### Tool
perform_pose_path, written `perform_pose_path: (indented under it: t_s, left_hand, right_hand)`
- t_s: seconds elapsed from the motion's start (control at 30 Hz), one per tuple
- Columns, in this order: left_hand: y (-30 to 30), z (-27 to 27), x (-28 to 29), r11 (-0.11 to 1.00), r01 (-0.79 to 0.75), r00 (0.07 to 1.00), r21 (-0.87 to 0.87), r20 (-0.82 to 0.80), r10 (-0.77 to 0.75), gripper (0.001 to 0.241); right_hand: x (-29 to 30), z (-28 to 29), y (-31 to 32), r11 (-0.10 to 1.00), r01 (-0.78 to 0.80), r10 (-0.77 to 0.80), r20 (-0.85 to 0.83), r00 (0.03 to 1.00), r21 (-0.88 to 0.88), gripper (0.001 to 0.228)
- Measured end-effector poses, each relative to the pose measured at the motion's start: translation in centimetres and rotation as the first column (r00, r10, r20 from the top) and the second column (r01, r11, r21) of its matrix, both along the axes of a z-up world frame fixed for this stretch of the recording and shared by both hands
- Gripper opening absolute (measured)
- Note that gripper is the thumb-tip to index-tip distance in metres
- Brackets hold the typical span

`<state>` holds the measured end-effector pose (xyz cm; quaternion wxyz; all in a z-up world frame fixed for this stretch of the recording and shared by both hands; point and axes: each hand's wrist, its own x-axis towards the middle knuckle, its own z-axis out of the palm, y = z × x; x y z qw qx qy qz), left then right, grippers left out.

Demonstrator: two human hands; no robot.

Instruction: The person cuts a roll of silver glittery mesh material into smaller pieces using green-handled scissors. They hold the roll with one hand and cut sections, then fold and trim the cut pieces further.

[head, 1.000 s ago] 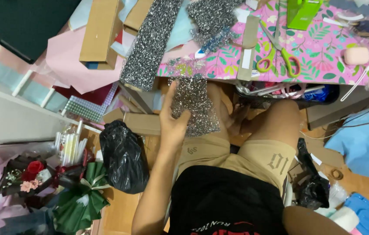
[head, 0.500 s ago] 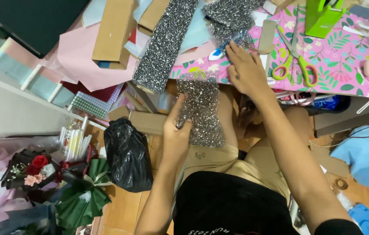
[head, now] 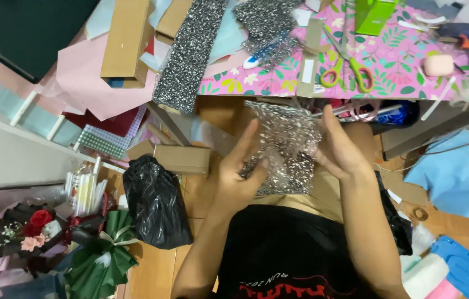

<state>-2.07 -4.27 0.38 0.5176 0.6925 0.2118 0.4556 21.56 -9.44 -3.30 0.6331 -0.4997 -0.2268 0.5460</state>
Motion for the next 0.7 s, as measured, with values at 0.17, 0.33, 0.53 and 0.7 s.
perform_pose_path:
  t_s: [0.17, 0.33, 0.53, 0.7]
  left_hand:
    - [-5.3, 1.5, 1.7, 0.925, 0.313, 0.939, -0.214, 0.216, -0.268, 0.085]
    - [-6.2, -1.0, 3.2, 0.766, 0.475, 0.828, -0.433, -0.074, -0.555, 0.066]
    - [-5.2, -7.8, 5.5, 0.807, 0.482, 0.752, -0.340, -0.313, -0.581, 0.032]
    - [-4.2, -12.4, 6.5, 0.763, 0.454, 0.774, -0.460, -0.221, -0.593, 0.021]
  right_hand:
    - [-1.3, 5.6, -5.9, 0.847, 0.297, -0.425, 0.227, 0.876, 0.440, 0.041]
    - [-0.4, 7.1, -9.9, 0.690, 0.385, -0.699, 0.428, 0.572, 0.613, 0.024]
    - [0.2, 11.6, -9.2, 0.578, 0.253, -0.789, 0.452, 0.417, 0.776, 0.011]
    - [0.8, 15.9, -7.7, 0.472, -0.037, -0.858, 0.469, 0.207, 0.881, 0.014]
